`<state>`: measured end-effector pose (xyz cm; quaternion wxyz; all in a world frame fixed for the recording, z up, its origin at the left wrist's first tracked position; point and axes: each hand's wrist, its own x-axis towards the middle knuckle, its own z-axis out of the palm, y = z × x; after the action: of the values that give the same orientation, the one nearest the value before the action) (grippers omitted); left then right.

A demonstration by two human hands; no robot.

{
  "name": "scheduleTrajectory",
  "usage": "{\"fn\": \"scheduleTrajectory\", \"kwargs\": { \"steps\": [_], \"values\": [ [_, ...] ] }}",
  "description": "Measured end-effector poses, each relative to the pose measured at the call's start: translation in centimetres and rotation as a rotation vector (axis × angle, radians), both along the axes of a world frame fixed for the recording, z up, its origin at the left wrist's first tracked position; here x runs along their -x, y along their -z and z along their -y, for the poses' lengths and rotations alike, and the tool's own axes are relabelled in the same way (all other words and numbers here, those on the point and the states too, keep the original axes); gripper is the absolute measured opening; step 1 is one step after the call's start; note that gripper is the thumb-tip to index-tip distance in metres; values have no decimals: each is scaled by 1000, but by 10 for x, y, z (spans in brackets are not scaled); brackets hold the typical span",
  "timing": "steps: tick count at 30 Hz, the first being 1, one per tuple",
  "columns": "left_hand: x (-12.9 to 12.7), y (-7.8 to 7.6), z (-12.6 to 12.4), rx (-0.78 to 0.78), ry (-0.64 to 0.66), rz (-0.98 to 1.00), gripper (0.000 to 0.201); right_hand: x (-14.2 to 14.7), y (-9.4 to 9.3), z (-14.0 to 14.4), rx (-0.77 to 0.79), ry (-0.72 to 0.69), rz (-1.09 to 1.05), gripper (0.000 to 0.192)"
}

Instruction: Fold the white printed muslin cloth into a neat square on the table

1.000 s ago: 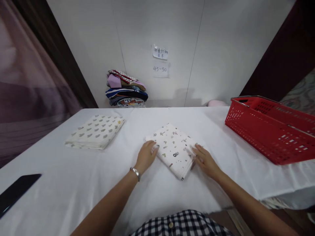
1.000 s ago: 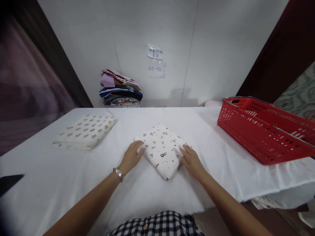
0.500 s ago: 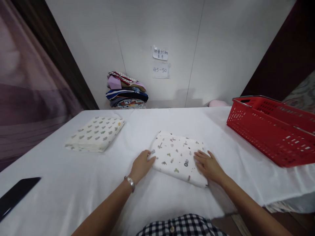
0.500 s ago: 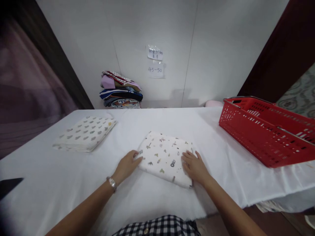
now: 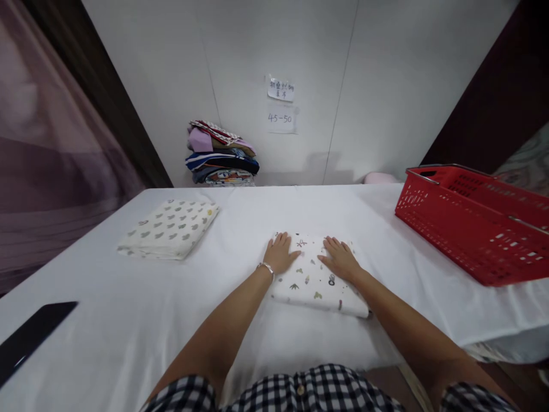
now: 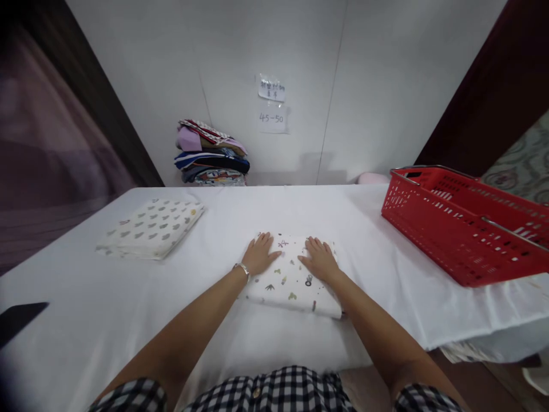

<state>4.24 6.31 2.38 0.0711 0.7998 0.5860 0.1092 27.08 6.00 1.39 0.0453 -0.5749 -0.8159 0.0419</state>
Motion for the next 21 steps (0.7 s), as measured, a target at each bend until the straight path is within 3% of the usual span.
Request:
{"fn": "scheduleTrajectory", "kwargs": {
  "steps": [4, 14, 18, 21],
  "values": [
    [3, 12, -5, 58, -30, -24, 70, -9, 9, -3, -13, 0, 6, 67],
    [7, 15, -4, 46, -35, 66, 65, -7, 3, -3, 38, -4, -96, 63],
    [16, 16, -6, -27, -215, 218, 59, -27, 8, 8, -2, 149, -262, 60],
    [20, 12, -8, -13, -352, 258, 54, -42, 21, 24, 41, 317, -515, 62]
  ]
}}
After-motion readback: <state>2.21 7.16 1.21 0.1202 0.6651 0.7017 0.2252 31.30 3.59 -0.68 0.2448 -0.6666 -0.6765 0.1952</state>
